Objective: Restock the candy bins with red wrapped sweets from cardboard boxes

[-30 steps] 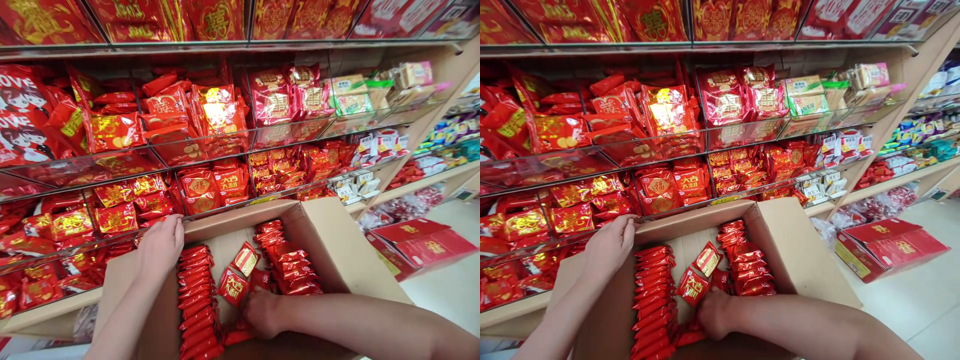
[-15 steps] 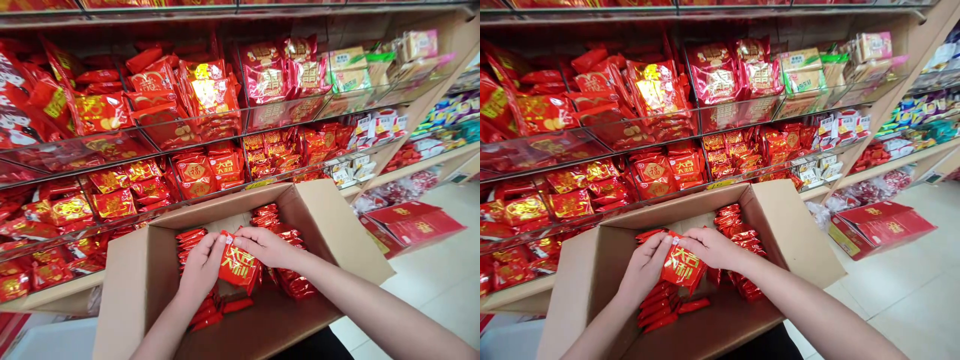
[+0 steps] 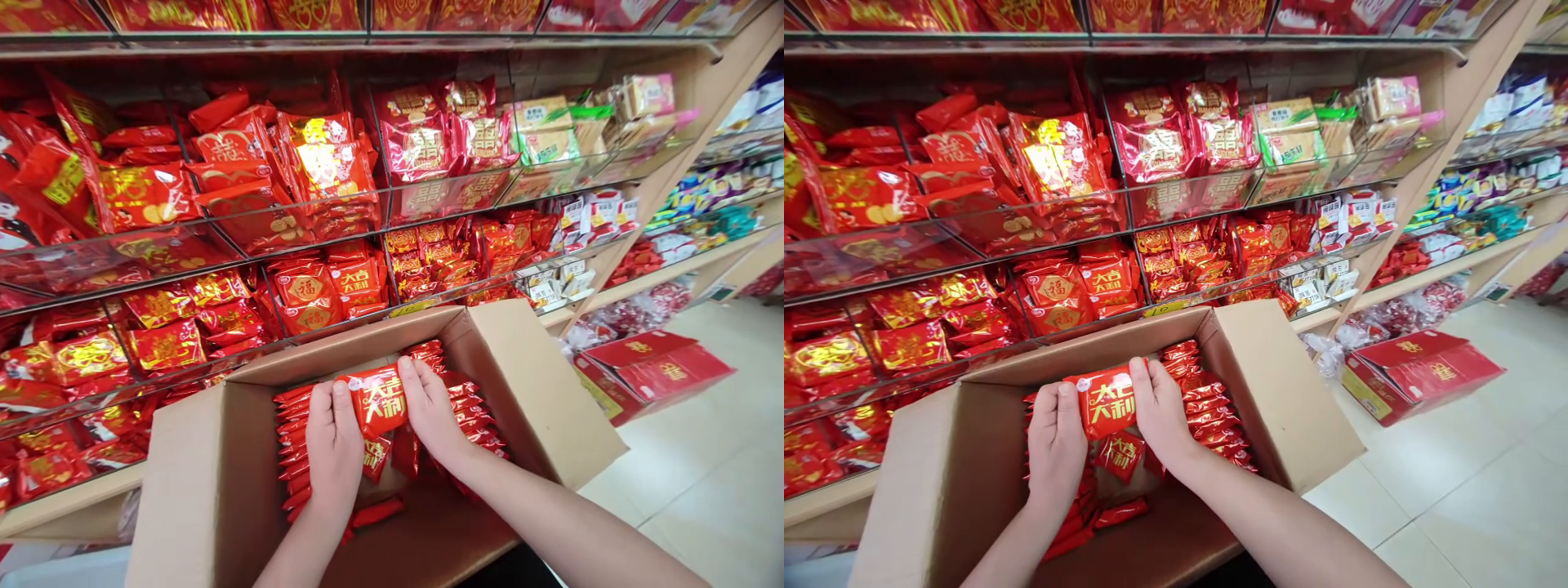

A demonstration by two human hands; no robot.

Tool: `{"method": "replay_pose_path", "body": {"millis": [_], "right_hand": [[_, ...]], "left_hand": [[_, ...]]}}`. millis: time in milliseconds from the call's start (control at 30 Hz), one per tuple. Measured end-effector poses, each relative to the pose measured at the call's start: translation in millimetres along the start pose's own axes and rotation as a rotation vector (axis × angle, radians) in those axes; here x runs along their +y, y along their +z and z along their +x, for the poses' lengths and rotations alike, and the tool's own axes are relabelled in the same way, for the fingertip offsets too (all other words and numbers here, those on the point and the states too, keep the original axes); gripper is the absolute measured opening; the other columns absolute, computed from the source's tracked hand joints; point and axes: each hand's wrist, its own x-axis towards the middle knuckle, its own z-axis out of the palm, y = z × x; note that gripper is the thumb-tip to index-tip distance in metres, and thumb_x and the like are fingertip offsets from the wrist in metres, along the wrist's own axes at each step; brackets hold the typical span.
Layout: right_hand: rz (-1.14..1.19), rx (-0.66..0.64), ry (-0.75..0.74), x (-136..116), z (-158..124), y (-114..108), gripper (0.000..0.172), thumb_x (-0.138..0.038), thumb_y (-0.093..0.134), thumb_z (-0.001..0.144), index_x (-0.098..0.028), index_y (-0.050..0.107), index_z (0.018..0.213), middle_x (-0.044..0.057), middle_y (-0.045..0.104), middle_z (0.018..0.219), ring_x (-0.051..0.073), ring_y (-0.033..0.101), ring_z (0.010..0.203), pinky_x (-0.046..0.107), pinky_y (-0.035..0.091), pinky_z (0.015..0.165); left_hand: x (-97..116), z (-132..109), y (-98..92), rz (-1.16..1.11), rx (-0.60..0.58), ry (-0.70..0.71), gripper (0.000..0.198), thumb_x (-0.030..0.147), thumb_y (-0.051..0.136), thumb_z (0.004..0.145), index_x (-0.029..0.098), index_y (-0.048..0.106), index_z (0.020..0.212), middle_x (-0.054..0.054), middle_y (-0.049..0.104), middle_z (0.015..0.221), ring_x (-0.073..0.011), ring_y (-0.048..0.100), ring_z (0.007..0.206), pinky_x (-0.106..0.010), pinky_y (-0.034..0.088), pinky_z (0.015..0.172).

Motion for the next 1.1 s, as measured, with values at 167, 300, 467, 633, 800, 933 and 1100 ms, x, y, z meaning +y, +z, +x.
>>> {"method": "replay_pose_path", "body": {"millis": [167, 300, 467, 633, 800, 933, 1100], "right_hand": [[-0.072, 0.065, -0.084, -6.4, 6.8, -7.7, 0.039, -0.051, 0.034, 0.087, -0.020, 0.040, 0.065, -0.003, 0.040, 0.059, 0.011, 0.039, 0.055, 0.023, 0.035, 0.052], [-0.092, 0.101, -0.129, -12.9, 4.8, -9.1, 0.039, -0.050, 0.035, 0.087, -0.019, 0.042, 0.065, -0.003, 0.042, 0.059, 0.011, 0.038, 0.056, 0.024, 0.034, 0.052], [0.108, 0.056, -0.025, -15.8, 3.3, -2.8, 0.040, -0.053, 0.041, 0.084, -0.020, 0.039, 0.062, -0.004, 0.040, 0.056, 0.010, 0.039, 0.053, 0.022, 0.033, 0.049], [0.371, 0.019, 0.082, -16.6, 4.3, 5.8, 0.038, -0.052, 0.047, 0.082, -0.020, 0.040, 0.063, -0.005, 0.045, 0.055, 0.010, 0.043, 0.050, 0.022, 0.036, 0.049], [0.286, -0.011, 0.064, -18.6, 12.4, -1.2, 0.035, -0.049, 0.044, 0.084, -0.020, 0.042, 0.066, -0.004, 0.048, 0.057, 0.011, 0.047, 0.052, 0.023, 0.040, 0.051], [-0.199, 0.097, -0.324, -24.6, 15.1, -23.2, 0.019, -0.037, 0.047, 0.086, -0.019, 0.050, 0.087, 0.003, 0.056, 0.079, 0.013, 0.053, 0.066, 0.025, 0.044, 0.056], [-0.844, -0.209, -0.996, -36.2, 2.8, -31.9, 0.015, -0.027, 0.057, 0.081, -0.017, 0.056, 0.092, 0.012, 0.054, 0.115, 0.021, 0.051, 0.096, 0.036, 0.044, 0.079]], "left_hand": [[1.5, 4.2, 1.5, 0.003, 0.041, 0.043, 0.024, 0.040, 0.034, 0.087, 0.023, 0.044, 0.074, 0.001, 0.050, 0.067, -0.0134, 0.048, 0.063, -0.025, 0.042, 0.059], [-2.8, 4.8, 2.8, -0.137, 0.028, 0.012, 0.028, 0.046, 0.040, 0.084, 0.022, 0.046, 0.072, 0.002, 0.049, 0.064, -0.0115, 0.046, 0.059, -0.023, 0.041, 0.056], [-2.6, 3.0, 1.6, -0.484, 0.022, -0.222, 0.033, 0.053, 0.051, 0.076, 0.021, 0.048, 0.074, 0.004, 0.051, 0.064, -0.0093, 0.046, 0.056, -0.020, 0.041, 0.051], [12.6, 2.0, 1.8, -0.701, -0.005, -0.390, 0.032, 0.050, 0.058, 0.072, 0.021, 0.047, 0.072, 0.005, 0.053, 0.063, -0.0075, 0.049, 0.054, -0.019, 0.042, 0.052], [15.9, 9.3, 2.6, -0.713, -0.051, -0.394, 0.031, 0.050, 0.056, 0.074, 0.021, 0.046, 0.075, 0.006, 0.051, 0.062, -0.0066, 0.048, 0.051, -0.018, 0.041, 0.050], [3.2, 23.4, -3.3, -0.556, 0.006, -0.221, 0.031, 0.051, 0.052, 0.077, 0.021, 0.046, 0.075, 0.006, 0.051, 0.062, -0.0063, 0.045, 0.052, -0.017, 0.039, 0.048], [3.3, 32.8, -10.0, -0.528, -0.005, -0.188, 0.030, 0.051, 0.050, 0.078, 0.021, 0.045, 0.075, 0.006, 0.049, 0.060, -0.0059, 0.042, 0.047, -0.017, 0.038, 0.044]]}}
